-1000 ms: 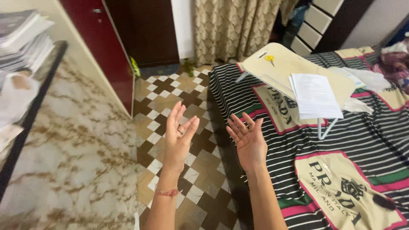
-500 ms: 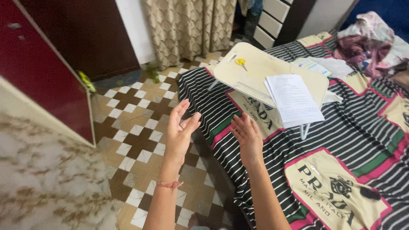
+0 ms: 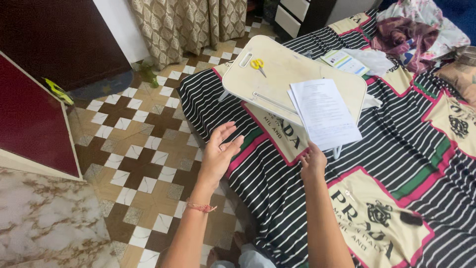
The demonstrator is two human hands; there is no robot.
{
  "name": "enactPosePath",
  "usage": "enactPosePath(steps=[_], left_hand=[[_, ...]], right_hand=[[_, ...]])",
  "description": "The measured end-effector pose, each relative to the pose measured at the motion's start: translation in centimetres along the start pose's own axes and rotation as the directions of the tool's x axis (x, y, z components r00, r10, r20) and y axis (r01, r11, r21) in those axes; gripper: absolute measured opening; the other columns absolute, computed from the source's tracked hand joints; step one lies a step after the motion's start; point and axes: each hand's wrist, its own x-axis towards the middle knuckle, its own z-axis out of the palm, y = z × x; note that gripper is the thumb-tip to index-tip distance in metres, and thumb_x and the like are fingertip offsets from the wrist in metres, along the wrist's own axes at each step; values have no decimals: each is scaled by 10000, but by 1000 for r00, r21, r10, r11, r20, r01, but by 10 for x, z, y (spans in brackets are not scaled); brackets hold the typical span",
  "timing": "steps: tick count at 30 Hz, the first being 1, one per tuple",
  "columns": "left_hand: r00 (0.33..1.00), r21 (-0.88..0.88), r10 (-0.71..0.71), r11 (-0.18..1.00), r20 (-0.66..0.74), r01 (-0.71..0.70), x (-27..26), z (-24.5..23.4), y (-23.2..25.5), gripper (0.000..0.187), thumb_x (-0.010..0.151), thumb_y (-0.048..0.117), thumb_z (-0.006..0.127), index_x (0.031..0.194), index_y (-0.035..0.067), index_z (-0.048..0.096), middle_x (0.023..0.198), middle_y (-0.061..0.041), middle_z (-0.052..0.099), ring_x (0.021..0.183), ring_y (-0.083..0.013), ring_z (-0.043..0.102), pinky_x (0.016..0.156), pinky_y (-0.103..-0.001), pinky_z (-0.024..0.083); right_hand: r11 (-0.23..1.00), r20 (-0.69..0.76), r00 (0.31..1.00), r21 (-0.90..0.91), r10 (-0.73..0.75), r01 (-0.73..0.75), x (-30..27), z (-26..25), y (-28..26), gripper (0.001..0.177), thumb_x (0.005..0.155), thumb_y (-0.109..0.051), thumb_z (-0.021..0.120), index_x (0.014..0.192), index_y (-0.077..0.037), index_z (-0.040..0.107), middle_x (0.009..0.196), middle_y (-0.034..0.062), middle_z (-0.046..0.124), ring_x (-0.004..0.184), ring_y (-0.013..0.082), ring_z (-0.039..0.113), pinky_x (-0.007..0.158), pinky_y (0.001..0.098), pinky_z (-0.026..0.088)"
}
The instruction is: The person folds several shirts from a pile on a desk and places them inside a cabinet, then organizes various notebooks, papers, and pens on a bed and a workspace.
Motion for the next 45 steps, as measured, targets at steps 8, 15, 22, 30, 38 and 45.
enactPosePath(steps=[8, 15, 22, 30, 38, 45], left_hand=[[1000, 83, -12, 997, 23, 10, 44, 41, -31, 542, 914, 210, 735, 1397, 69, 532, 1430, -146, 583, 1076, -152, 664, 887, -278, 569], [987, 226, -138, 962, -79, 153, 45, 46, -48, 514, 888, 214, 733, 1359, 101, 563, 1337, -109, 656, 998, -143, 688, 809, -278, 569], [981, 223, -179, 956, -79, 193, 45, 40, -61, 505, 904, 214, 728, 1365, 75, 576, 1325, -124, 668, 1031, -115, 681, 845, -259, 568], [905, -92, -422, 905, -56, 416, 52, 37, -53, 737, 940, 444, 606, 1553, 129, 345, 1398, -122, 575, 1076, -281, 701, 916, -407, 590], [920, -211, 214, 933, -328, -292, 11, -35, 1, 913, 825, 38, 739, 1602, 79, 262, 1514, -101, 487, 1345, -214, 510, 1099, -358, 451], [948, -162, 93, 976, -304, -148, -115, -120, 56, 913, 817, -74, 617, 1620, 143, 243, 1576, -78, 475, 1415, -177, 499, 1137, -354, 396]], right_hand=[[986, -360, 933, -145, 20, -77, 128, -62, -2, 688, 797, -192, 783, 1415, 39, 587, 1461, 164, 578, 1373, 312, 521, 1125, 474, 411], [943, -223, 916, 65, 334, -327, 187, -68, -4, 538, 926, -237, 709, 1406, -76, 528, 1368, 153, 624, 1296, 381, 555, 1068, 645, 345], [952, -16, 999, 302, -46, 48, 186, -25, 9, 472, 879, 182, 596, 1328, 37, 562, 1266, 190, 680, 1070, 366, 723, 847, 548, 648], [955, 455, 861, 278, -229, 107, -38, 85, -18, 564, 865, 191, 575, 1399, 30, 490, 1335, 140, 618, 1195, 257, 635, 1008, 385, 548], [997, 638, 768, 5, -63, 77, -203, 102, 18, 502, 900, 98, 612, 1374, 19, 468, 1276, 154, 661, 1132, 236, 661, 955, 388, 553], [984, 688, 703, -124, 179, -129, -246, 95, 25, 487, 918, -76, 633, 1381, 46, 545, 1246, 131, 684, 1096, 229, 682, 892, 348, 569]])
